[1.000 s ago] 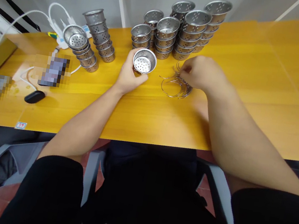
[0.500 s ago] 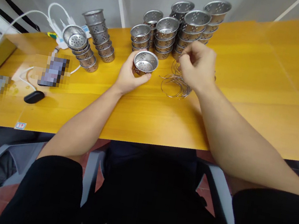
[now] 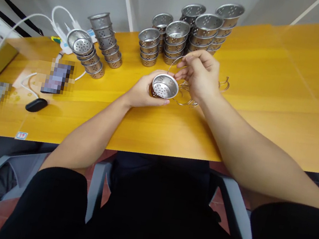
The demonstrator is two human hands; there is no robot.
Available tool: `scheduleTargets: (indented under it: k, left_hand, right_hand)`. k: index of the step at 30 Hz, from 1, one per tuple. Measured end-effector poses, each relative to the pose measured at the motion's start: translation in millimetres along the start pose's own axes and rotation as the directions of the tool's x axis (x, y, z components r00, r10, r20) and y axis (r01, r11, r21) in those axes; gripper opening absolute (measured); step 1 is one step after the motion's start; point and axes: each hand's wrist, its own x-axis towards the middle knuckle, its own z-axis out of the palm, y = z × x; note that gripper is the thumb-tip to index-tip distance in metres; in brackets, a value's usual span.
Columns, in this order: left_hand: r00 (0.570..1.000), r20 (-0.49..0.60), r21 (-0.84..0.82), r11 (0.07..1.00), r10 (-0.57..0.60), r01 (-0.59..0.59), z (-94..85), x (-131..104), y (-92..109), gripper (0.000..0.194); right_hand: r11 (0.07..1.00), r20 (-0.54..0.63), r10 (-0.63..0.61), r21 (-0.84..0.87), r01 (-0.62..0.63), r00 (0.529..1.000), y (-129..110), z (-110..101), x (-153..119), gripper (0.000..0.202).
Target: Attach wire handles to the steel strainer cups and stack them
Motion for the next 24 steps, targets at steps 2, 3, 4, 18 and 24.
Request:
scheduleTargets:
  k: [2, 3, 4, 18, 24]
  left_hand:
    - [1.000, -0.023, 0.025, 1.000, 0.008, -0.007, -0.2, 1.1, -3.3, 0.105]
    - [0.999, -0.038, 0.041, 0.999, 0.005, -0.004, -1.4, 1.7, -5.4, 0.102]
    - [0.999, -0.053, 0.059, 0.998, 0.001, 0.002, -3.0, 2.3, -7.2, 0.101]
    - [0.997, 0.013, 0.268, 0.961, 0.070, -0.071, -9.5, 2.9, 16.9, 0.095]
    - [0.969, -0.207, 0.235, 0.968, 0.133, -0.083, -9.0, 4.9, -29.7, 0.116]
  right_hand:
    - [0.999, 0.011, -0.019, -0.041, 0.019, 1.000, -1.1, 0.3, -0.7, 0.096]
    - [0.995, 0.022, -0.035, -0.092, 0.037, 0.999, -1.9, 0.0, -1.4, 0.094]
    - [0.984, 0.036, -0.057, -0.165, 0.062, 0.998, -2.9, -0.9, -2.7, 0.093]
    - [0.662, 0.279, -0.586, -0.377, 0.648, 0.761, 30.5, -15.1, 7.5, 0.038]
    - [0.750, 0.066, -0.590, -0.323, 0.577, 0.805, 72.1, -12.6, 32.7, 0.041]
